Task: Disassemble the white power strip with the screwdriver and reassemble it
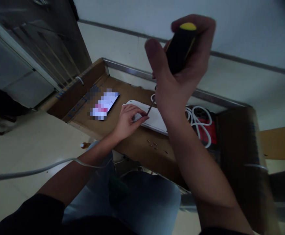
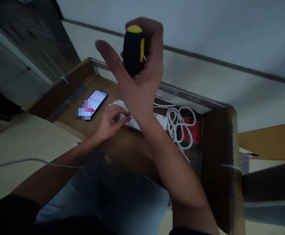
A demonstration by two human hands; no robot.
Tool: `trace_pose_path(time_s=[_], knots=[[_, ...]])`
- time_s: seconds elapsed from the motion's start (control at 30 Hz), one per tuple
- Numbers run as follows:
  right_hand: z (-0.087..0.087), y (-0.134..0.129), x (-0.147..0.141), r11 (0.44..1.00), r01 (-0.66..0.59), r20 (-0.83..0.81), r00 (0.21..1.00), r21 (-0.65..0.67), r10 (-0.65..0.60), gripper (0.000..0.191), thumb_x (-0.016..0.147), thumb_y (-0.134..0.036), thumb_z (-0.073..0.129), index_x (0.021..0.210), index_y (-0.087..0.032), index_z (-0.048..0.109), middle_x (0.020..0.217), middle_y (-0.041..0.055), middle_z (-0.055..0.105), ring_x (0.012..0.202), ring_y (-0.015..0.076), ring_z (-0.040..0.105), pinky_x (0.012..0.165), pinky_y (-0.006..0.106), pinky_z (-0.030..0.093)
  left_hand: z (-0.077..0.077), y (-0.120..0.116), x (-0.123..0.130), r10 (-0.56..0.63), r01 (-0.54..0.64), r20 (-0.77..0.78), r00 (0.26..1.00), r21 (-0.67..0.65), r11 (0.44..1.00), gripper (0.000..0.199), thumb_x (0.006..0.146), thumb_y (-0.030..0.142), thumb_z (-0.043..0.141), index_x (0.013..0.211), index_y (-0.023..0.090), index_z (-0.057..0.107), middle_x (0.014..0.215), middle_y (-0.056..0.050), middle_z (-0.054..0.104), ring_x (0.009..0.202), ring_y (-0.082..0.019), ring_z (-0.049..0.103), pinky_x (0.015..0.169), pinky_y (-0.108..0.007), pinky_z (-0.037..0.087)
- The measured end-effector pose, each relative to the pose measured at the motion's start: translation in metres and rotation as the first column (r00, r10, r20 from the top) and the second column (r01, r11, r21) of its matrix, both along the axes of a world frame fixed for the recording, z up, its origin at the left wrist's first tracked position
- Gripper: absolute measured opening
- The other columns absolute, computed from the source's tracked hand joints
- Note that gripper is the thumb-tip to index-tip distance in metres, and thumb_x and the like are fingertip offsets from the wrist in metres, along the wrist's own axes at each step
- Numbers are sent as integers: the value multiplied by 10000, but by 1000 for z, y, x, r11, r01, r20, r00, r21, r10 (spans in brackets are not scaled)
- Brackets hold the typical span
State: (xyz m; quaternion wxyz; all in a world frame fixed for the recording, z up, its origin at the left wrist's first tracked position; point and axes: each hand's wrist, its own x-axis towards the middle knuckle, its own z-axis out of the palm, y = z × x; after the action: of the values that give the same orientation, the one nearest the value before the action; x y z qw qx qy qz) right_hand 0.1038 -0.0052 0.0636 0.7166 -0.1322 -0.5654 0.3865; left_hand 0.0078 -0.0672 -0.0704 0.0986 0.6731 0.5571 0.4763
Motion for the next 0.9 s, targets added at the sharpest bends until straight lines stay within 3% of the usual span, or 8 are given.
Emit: trace_pose_path(time_s=[0.1,0.17,0.27,0.33,0.47,0.77,0.9], knots=[[-4,5,-1,996,-55,-104,993,-74,47,465,801,-267,861,977,-276,431,810,-94,507,575,71,492,570,257,466,2,-1,0,-6,6,-6,1000,-1,1000,154,982,389,672,954,254,738,979,-21,779,993,-216,691,1021,-430,448],[-6,8,-1,984,-134,-100,987,-114,122,517,793,-312,872,952,-294,380,700,-120,538,577,106,573,517,262,453,3,-1,0,-18,17,-20,1000,-19,1000,186,1009,386,617,1018,262,755,1036,-28,790,1041,-221,695,1055,-441,438],[-8,10,-1,977,-178,22,983,-121,182,388,856,-396,815,933,-295,448,787,-71,661,696,137,684,535,276,464,3,-1,0,-27,26,-27,999,-23,999,197,1017,383,607,1027,268,766,1031,-20,799,1036,-218,702,1063,-447,441],[-10,10,-1,979,-184,69,979,-86,190,270,923,-462,727,912,-275,533,808,-42,639,619,116,600,515,287,432,3,0,0,-19,18,-19,1000,-16,1000,180,1009,381,628,991,263,763,997,-15,799,997,-211,704,1043,-441,455],[-14,10,-6,972,-215,-2,976,-94,216,290,984,-536,602,956,-249,623,797,-29,514,551,89,380,467,291,342,4,-1,0,-9,9,-12,1000,-18,1000,160,997,361,626,982,258,748,992,-21,796,990,-214,704,1030,-442,465],[-3,4,-4,969,-104,68,990,-226,123,584,921,-847,408,822,-291,555,706,-13,436,473,109,310,419,319,255,5,-4,0,21,-21,-13,1000,-35,999,265,849,180,539,1026,263,716,1073,-16,790,1074,-229,679,1057,-447,450],[-5,5,-4,955,-170,29,983,-242,182,510,929,-784,487,820,-295,585,723,-8,433,485,113,326,424,324,267,3,-2,0,21,-21,-17,1000,-11,1000,263,829,171,529,999,257,709,1050,-17,789,1052,-231,678,1026,-435,459]])
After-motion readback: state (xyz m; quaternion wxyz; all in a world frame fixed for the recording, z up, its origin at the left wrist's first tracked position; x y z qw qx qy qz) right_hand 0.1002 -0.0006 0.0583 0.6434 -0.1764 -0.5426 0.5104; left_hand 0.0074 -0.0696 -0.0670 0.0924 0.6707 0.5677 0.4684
